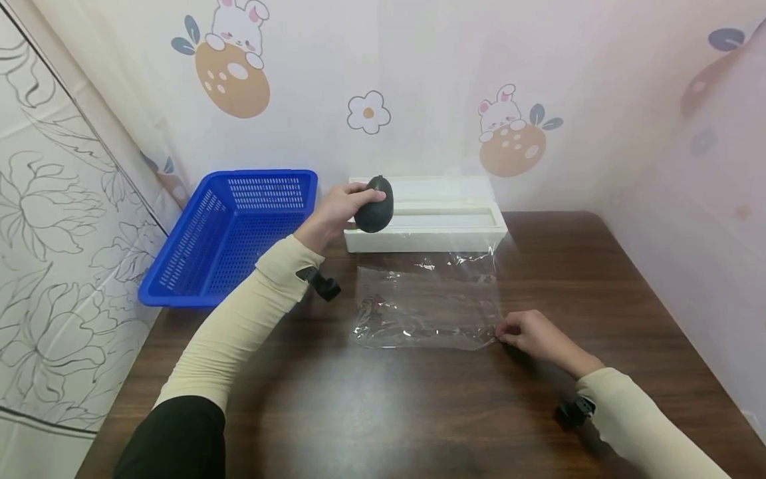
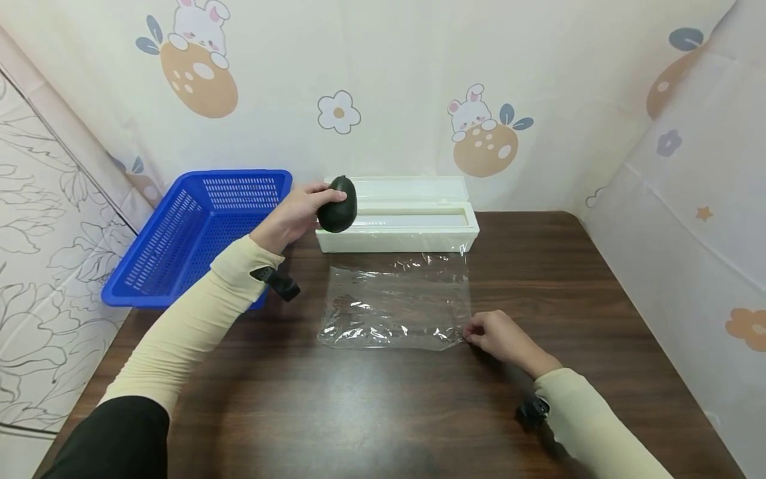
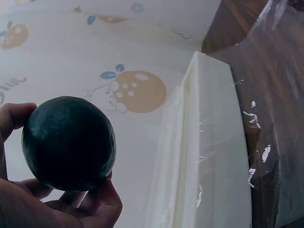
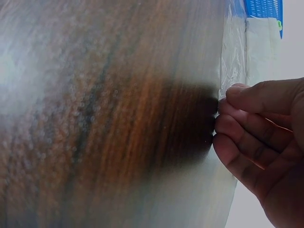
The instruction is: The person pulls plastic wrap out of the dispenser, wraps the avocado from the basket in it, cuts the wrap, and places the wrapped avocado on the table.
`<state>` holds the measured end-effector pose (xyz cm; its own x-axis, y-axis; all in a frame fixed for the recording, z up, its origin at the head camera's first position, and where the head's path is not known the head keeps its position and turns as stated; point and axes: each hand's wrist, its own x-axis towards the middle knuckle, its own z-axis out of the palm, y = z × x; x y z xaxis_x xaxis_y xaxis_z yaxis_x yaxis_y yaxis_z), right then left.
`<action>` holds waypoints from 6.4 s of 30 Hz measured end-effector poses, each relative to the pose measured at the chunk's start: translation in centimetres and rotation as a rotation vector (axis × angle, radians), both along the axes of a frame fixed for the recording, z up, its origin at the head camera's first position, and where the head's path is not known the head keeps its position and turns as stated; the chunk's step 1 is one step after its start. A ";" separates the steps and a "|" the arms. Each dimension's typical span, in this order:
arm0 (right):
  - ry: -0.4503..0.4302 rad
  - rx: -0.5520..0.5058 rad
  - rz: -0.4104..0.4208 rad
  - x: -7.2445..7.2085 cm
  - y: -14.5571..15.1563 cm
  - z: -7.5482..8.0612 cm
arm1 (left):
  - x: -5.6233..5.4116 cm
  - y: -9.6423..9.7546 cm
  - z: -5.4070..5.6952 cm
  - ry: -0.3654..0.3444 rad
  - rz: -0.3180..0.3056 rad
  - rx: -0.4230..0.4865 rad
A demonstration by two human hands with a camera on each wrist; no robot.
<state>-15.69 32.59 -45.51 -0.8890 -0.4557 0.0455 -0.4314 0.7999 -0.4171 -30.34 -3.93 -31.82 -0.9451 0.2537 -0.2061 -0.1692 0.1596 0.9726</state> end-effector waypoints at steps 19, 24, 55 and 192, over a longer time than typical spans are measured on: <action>0.002 0.002 0.007 -0.2 0.0 0.0 | 1.8 1.9 -1.3 0.170 -0.102 -0.249; 0.001 0.003 0.008 -0.1 0.0 -0.1 | 1.9 2.5 -2.0 0.251 -0.124 -0.341; 0.015 -0.020 0.005 -0.1 0.2 -0.2 | 1.8 6.8 -6.1 0.434 -0.397 -0.809; -0.010 -0.044 -0.036 -0.2 0.1 -0.4 | 7.5 0.9 -9.2 0.533 -0.433 -0.899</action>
